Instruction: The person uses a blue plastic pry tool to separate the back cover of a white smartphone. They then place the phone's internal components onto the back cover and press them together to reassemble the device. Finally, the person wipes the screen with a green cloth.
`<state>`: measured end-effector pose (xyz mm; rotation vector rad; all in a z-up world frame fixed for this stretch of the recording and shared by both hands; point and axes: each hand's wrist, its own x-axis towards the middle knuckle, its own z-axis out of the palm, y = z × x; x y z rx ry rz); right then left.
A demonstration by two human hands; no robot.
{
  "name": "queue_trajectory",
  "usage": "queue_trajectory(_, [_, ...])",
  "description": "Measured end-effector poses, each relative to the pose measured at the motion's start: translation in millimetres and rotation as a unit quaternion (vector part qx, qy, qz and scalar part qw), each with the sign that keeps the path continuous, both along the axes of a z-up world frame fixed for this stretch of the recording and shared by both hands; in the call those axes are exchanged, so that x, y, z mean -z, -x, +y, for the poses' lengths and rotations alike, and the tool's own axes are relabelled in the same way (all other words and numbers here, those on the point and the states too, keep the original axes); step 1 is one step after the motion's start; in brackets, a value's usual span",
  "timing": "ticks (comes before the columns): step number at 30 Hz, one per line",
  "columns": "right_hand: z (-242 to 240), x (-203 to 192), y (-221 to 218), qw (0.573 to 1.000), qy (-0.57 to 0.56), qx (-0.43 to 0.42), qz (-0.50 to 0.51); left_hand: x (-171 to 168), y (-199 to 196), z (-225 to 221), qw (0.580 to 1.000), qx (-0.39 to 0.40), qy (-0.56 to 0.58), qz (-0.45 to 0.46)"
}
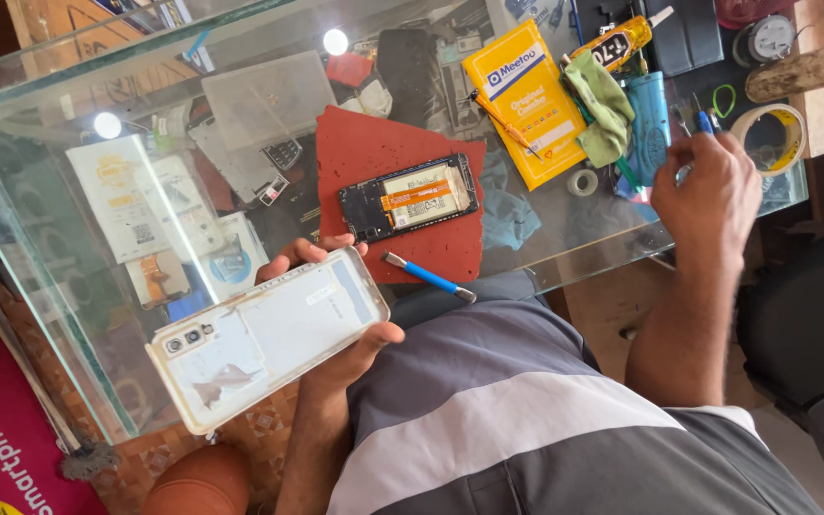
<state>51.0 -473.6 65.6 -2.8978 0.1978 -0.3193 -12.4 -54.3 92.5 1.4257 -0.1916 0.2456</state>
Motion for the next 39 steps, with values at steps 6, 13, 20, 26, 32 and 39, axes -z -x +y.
queue_trajectory(6, [-29.7, 8.1, 31.5, 0.997, 0.019, 0.073, 0.036, -7.7, -4.8, -3.5, 0.981, -0.01, -0.195, -0.018])
queue_trajectory(13, [-57.4, 37.2, 34.8, 0.996, 0.042, 0.08, -0.016, -5.9, -12.3, -17.9, 0.996, 0.073, 0.024, 0.036])
queue_trajectory(20, [-64.6, 63.6, 33.1, 0.997, 0.064, 0.031, -0.034, -4.3, -7.2, 3.4, 0.973, 0.169, -0.157, 0.031])
queue_trajectory(26, [-90.9, 88.4, 23.8, 0.994, 0.11, 0.011, -0.008, 1.3, -14.5, -23.7, 0.982, 0.055, -0.112, -0.143])
queue_trajectory(32, [-94.1, 83.5, 14.8, 0.997, 0.076, 0.021, 0.012, -5.7, -8.8, -23.3, 0.98, 0.04, -0.118, -0.156])
queue_trajectory(39, [-54.0, 37.8, 16.6, 0.999, 0.002, -0.015, -0.035, -1.5, -8.4, -21.3, 0.986, 0.037, -0.105, -0.126])
